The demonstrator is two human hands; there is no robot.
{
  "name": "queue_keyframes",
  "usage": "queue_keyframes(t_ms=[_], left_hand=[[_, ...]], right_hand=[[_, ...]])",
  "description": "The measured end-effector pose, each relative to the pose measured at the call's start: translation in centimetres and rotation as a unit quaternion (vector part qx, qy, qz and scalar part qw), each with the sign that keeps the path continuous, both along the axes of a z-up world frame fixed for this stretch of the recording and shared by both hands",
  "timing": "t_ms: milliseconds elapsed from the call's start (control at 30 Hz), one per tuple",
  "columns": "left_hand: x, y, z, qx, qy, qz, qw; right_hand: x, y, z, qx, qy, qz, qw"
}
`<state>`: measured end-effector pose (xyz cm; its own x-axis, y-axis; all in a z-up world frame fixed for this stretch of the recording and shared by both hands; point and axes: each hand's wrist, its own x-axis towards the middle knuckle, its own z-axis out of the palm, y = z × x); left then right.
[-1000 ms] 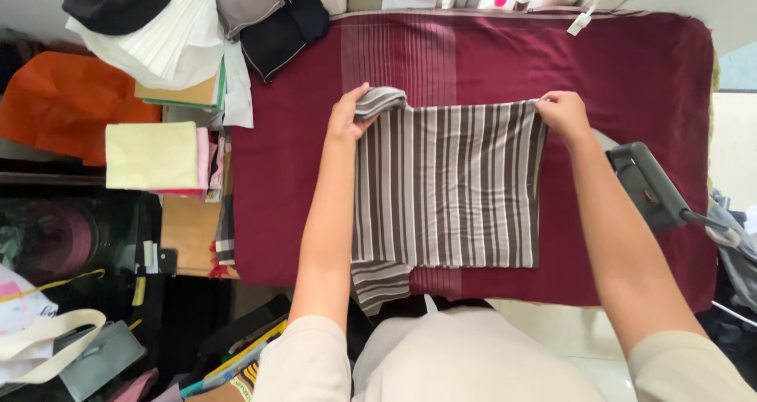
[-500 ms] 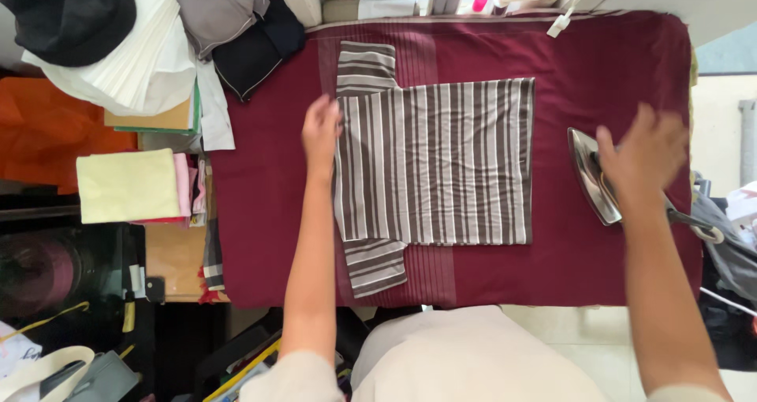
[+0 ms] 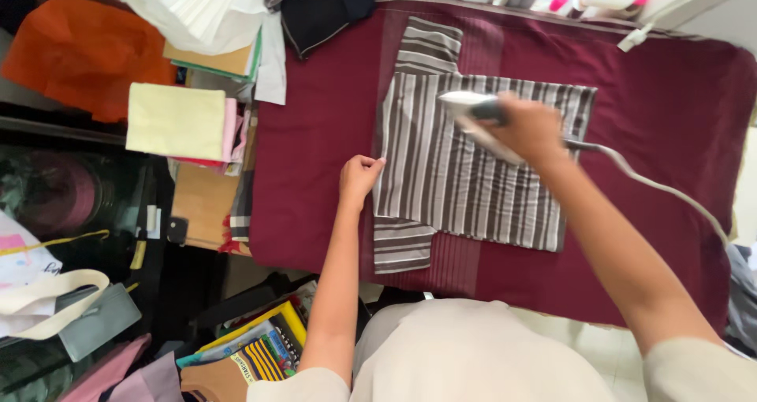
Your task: The person irons a light yellow cloth, then a brown and blue striped shirt, and finally a striped tank top on a maroon ironing board. They use an electric iron to smooth the fabric and fold each item after ironing.
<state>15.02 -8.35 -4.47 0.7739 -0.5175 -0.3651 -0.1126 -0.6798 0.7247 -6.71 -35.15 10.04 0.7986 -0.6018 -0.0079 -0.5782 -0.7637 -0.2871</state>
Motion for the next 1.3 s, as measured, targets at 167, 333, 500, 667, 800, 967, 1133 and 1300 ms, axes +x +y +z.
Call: queue_keyframes(t_ms=[167, 333, 500, 667, 800, 967, 1133, 1300], left_hand=[[-0.2, 0.1, 0.3, 0.002, -0.008, 0.010, 1.000], [-1.2, 0.1, 2.4, 0.014, -0.072, 0.024, 0.997], [-1.1, 0.8, 3.0, 0.022, -0.105, 0.018, 0.994], [-0.7, 1.3, 3.5, 0.023, -0.064, 0.028, 0.997], [-0.5, 1.2, 3.2, 0.015, -0.064, 0.033, 0.997], [-0.5, 1.3, 3.1, 0.018, -0.075, 0.050, 0.996], [-0.8, 1.2, 3.2, 0.012, -0.080, 0.070, 0.994], [-1.6, 0.8, 4.8, -0.002, -0.083, 0.088, 0.993]], right_hand=[[9.6, 2.1, -5.0, -0.075, -0.009, 0.111, 0.991], [13.5, -1.3, -4.3, -0.089, 0.004, 0.010, 0.996], [7.9, 5.4, -3.0, 0.028, 0.060, 0.014, 0.998], [-1.6, 18.3, -3.6, -0.033, 0.031, 0.149, 0.988], [-0.5, 12.5, -5.7, -0.110, 0.153, 0.112, 0.976], [-0.9, -0.7, -3.3, -0.125, 0.070, -0.027, 0.989], [-4.4, 1.2, -2.7, 0.009, 0.210, 0.032, 0.977], [-13.3, 12.4, -0.9, 0.033, 0.107, 0.107, 0.988]])
